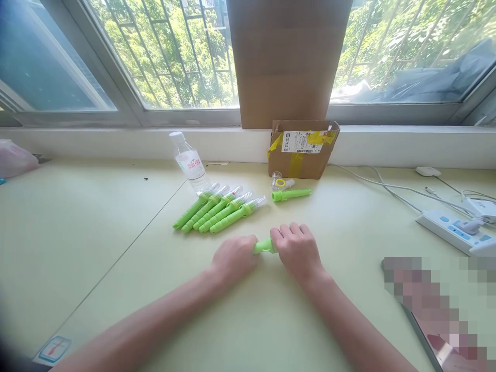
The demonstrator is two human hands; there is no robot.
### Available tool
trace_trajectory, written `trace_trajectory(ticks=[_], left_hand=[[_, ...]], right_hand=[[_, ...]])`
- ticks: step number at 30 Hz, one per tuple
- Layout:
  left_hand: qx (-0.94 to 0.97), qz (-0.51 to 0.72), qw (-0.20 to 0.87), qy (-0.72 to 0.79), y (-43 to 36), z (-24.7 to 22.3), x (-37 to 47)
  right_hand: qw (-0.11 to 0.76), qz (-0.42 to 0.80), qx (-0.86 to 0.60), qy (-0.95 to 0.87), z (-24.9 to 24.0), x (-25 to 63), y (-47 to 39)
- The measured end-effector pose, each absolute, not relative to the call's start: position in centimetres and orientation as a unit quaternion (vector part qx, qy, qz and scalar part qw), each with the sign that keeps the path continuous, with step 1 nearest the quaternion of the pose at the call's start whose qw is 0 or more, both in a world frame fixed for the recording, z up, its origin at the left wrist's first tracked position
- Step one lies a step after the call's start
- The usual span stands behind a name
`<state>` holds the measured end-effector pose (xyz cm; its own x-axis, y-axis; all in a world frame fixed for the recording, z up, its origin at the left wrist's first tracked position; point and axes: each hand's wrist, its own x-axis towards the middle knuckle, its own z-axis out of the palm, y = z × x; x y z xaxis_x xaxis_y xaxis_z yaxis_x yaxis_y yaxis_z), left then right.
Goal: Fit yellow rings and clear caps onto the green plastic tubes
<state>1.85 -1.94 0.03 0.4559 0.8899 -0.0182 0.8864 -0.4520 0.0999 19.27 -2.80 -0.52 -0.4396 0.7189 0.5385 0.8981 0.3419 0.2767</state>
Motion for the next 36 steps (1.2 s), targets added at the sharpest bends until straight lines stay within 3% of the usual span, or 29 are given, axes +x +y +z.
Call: trace_trajectory(ticks=[9,19,36], left_hand=[[0.905,0.161,-0.086,0.385,-1.7,-0.6,1.1],[0.853,0.151,-0.172,0.47,0.1,-1.5,0.1],[0.853,0.131,-0.144,0.483,0.3,-1.8,0.1]], right_hand=[[0.199,-0.182,-0.547,-0.792,-1.7,20.0,-1.7],[0.202,-0.182,-0.562,-0.782,-1.7,19.8,-2.2],[0.213,-0.183,-0.565,-0.776,-1.9,19.6,-2.2]])
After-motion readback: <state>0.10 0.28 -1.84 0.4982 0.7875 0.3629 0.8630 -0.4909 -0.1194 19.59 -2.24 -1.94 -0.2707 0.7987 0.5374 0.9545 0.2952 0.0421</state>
